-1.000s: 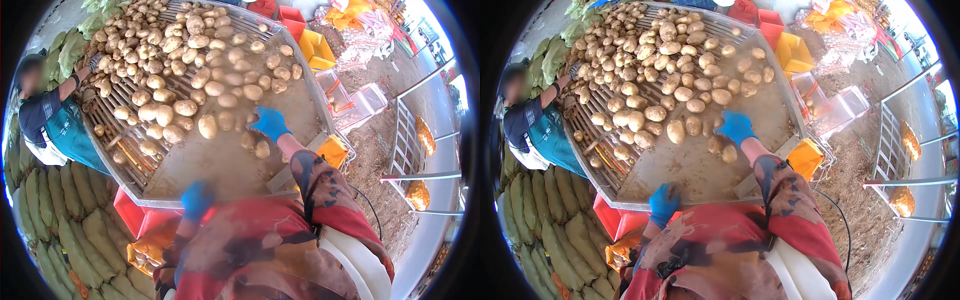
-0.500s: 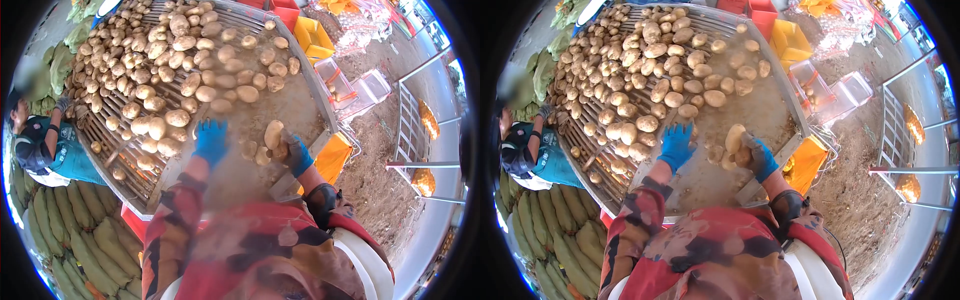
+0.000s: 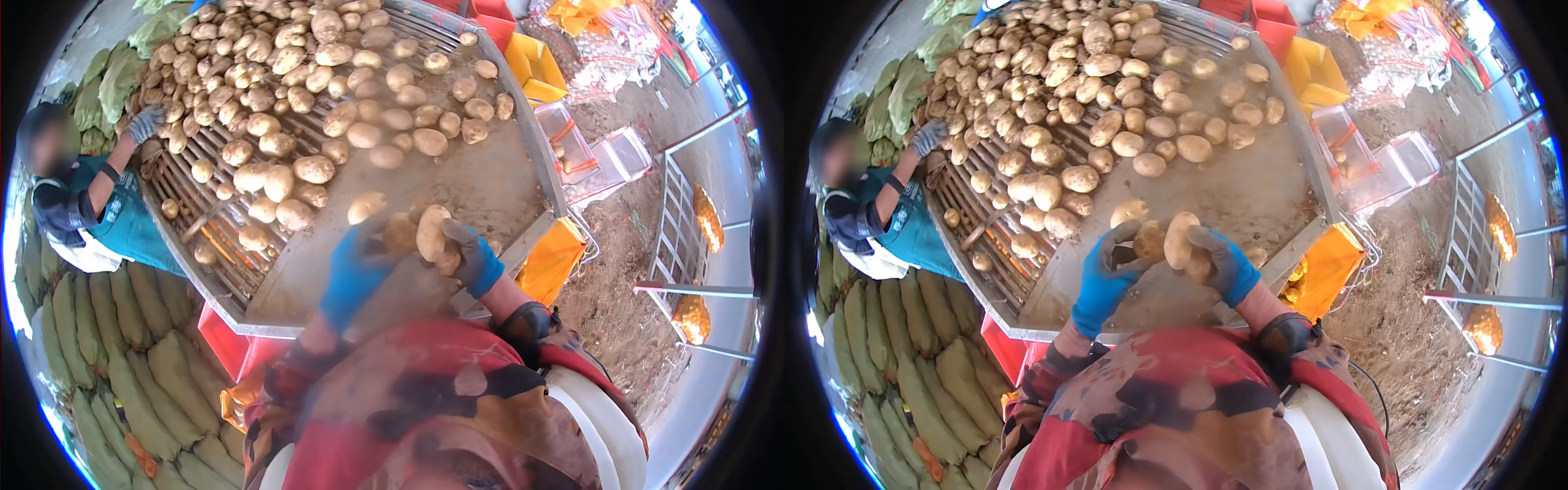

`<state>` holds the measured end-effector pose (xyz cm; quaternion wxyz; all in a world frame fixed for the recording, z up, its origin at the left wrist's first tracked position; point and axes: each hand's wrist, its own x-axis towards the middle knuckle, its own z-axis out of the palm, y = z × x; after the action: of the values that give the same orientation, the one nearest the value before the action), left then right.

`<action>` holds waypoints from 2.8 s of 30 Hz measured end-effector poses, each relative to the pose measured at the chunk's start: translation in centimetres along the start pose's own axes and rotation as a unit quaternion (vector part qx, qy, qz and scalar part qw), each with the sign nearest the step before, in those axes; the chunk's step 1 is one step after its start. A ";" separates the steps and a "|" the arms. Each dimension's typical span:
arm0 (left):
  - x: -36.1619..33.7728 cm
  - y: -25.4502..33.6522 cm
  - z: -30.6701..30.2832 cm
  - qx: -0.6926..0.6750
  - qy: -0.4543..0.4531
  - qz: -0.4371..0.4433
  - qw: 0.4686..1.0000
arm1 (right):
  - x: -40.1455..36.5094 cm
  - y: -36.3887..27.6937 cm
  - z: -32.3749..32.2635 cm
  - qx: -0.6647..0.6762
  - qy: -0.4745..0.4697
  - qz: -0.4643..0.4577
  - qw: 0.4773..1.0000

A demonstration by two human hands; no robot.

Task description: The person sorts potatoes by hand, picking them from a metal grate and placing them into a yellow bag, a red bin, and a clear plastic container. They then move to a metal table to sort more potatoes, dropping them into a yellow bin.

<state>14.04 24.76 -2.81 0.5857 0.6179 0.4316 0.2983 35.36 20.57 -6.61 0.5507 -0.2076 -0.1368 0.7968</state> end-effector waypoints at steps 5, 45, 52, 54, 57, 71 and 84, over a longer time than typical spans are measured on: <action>-3.6 -1.5 -0.2 -0.032 0.031 -0.011 0.999 | -1.7 1.1 3.1 -0.075 0.016 -0.049 0.996; -10.2 -11.4 -3.5 0.482 0.139 0.076 0.862 | -6.8 -0.2 -8.3 -0.839 0.216 -0.198 0.459; -10.4 -11.1 -3.5 0.532 0.121 0.068 0.835 | 0.5 2.7 -4.7 -0.841 0.114 -0.143 0.510; -10.3 -10.9 -3.4 0.528 0.124 0.067 0.837 | 1.5 2.8 -8.3 -0.554 0.080 -0.143 0.816; -10.3 -10.2 -3.1 0.516 0.124 0.041 0.847 | -1.6 0.3 -2.6 -0.130 0.121 0.016 0.984; -6.8 -11.2 -2.3 -0.110 0.016 -0.026 0.993 | -0.6 5.9 2.8 -0.513 -0.030 -0.125 0.849; -7.9 -11.1 -4.6 -0.318 0.184 -0.179 0.913 | 6.2 0.1 -3.2 -0.950 -0.150 -0.127 0.241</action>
<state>4.39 19.27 -11.97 0.7052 0.2458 0.5171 0.4183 34.92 26.34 -10.63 0.0160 -0.4368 -0.8991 0.0238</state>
